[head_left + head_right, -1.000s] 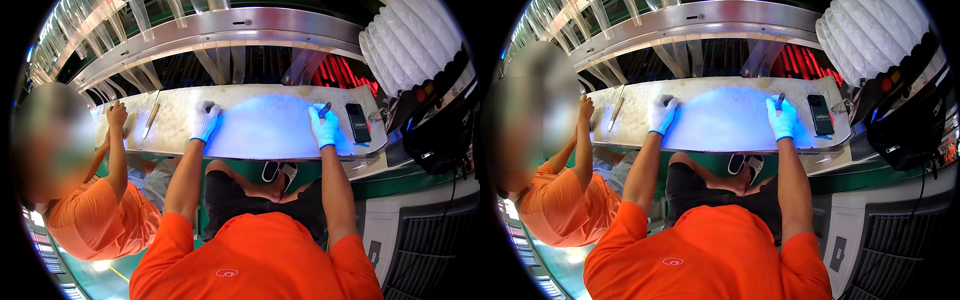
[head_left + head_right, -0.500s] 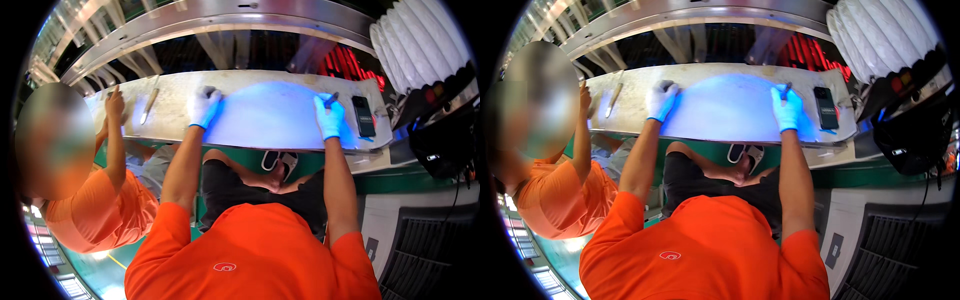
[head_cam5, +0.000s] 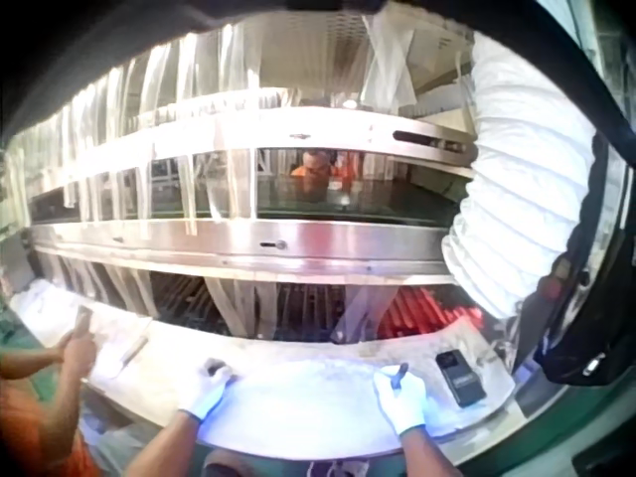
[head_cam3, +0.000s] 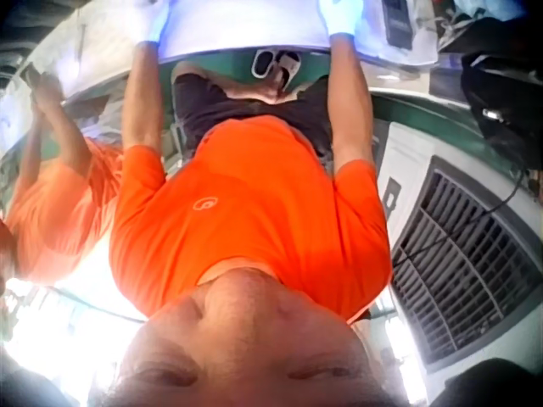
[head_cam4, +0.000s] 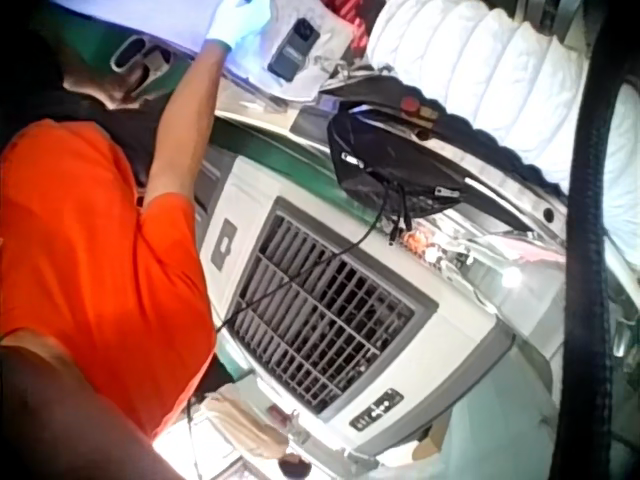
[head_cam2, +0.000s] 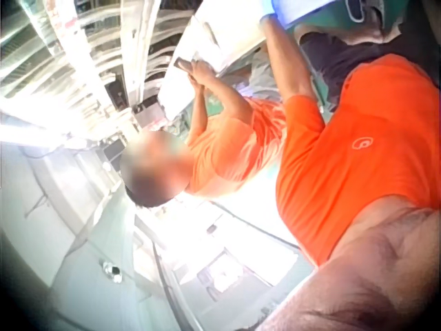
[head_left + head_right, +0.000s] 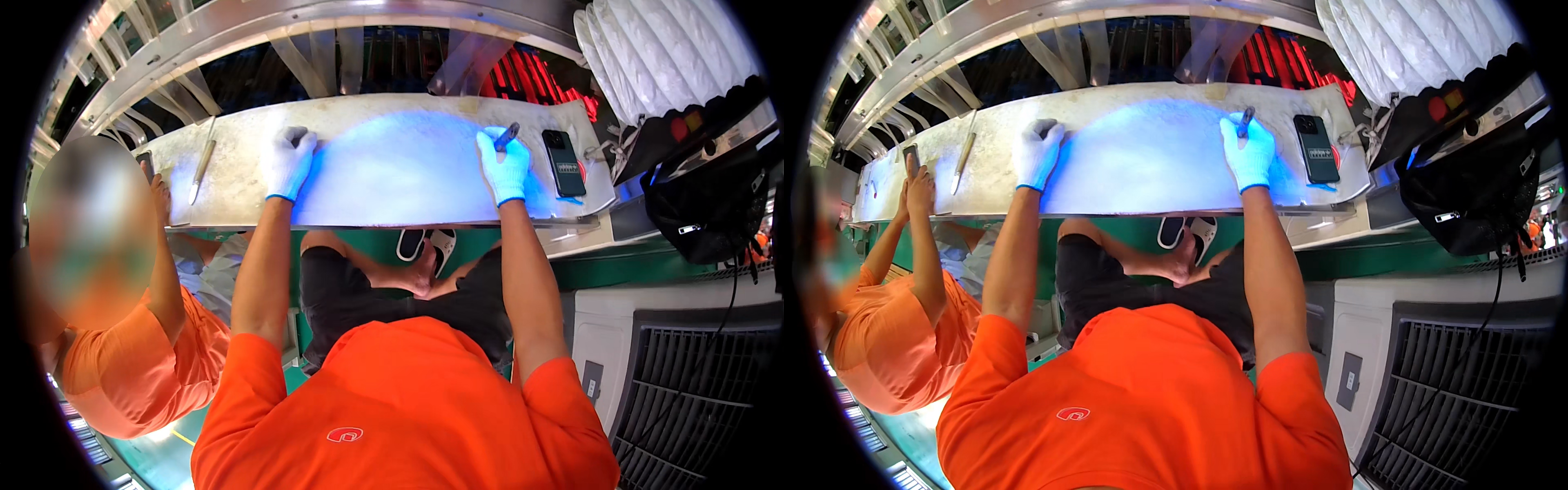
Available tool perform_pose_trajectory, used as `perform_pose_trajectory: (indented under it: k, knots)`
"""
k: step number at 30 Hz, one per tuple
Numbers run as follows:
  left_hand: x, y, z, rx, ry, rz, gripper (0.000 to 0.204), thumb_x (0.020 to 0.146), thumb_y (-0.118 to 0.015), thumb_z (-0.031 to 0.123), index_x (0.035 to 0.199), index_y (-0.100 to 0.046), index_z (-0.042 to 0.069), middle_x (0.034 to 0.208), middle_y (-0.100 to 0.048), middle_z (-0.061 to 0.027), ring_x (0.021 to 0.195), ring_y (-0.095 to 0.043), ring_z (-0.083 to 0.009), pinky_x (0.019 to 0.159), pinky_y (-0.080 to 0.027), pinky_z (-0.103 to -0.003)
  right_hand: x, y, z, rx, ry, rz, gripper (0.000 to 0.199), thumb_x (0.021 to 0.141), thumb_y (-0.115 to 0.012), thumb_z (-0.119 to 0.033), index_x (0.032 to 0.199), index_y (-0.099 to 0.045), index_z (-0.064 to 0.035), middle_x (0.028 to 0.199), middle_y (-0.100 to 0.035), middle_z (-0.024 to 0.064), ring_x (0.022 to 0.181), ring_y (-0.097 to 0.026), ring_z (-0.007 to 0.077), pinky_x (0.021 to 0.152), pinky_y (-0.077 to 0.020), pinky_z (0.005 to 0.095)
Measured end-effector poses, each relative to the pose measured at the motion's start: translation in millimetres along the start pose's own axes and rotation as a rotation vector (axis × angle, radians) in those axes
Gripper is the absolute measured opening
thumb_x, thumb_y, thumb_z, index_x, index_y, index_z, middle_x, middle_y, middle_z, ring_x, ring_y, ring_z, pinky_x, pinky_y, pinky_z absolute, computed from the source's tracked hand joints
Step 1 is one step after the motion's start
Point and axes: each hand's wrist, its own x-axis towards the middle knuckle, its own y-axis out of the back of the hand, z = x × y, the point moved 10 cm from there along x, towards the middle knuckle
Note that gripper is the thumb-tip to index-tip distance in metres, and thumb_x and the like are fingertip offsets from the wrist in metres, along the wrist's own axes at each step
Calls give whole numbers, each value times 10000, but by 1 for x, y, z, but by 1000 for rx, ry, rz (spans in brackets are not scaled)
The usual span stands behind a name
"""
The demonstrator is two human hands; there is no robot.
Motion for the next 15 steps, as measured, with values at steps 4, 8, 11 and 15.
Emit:
perform_pose_trajectory:
  k: [4, 8, 11, 15]
  knots:
    - [2, 0, -1, -44, -30, -22, 373, 906, -747, 344, 1109, -795, 35, 1045, -791, -185, 974, -766, -316, 903, -584, -396, 0, 0, 0, 28, -31, -13, 189, 924, -790, -230, 1000, -783, -57, 794, -751, 62, 743, -717, 166, 737, -553, 329]
    - [1, -9, -2, -221, 3, -78, 339, 935, -748, 272, 1124, -775, -7, 1033, -795, -169, 961, -750, -236, 901, -576, -359, 3, -3, 12, -10, 42, 1, 230, 929, -781, -282, 1032, -774, -77, 832, -769, 78, 774, -730, 201, 759, -556, 357]
    - [7, -31, -34, -255, 24, -76, 331, 944, -742, 247, 1144, -748, -17, 1047, -790, -156, 962, -728, -219, 909, -571, -367, 5, -8, 35, 22, 49, 0, 243, 944, -764, -283, 1046, -773, -63, 896, -786, 99, 843, -753, 247, 800, -568, 391]
    - [0, -6, -3, -172, 28, -63, 332, 905, -751, 281, 1105, -787, 18, 1036, -796, -179, 991, -762, -260, 936, -572, -373, 0, -5, 9, 25, -13, -2, 217, 931, -800, -217, 1042, -774, -33, 920, -799, 85, 823, -751, 183, 794, -588, 373]
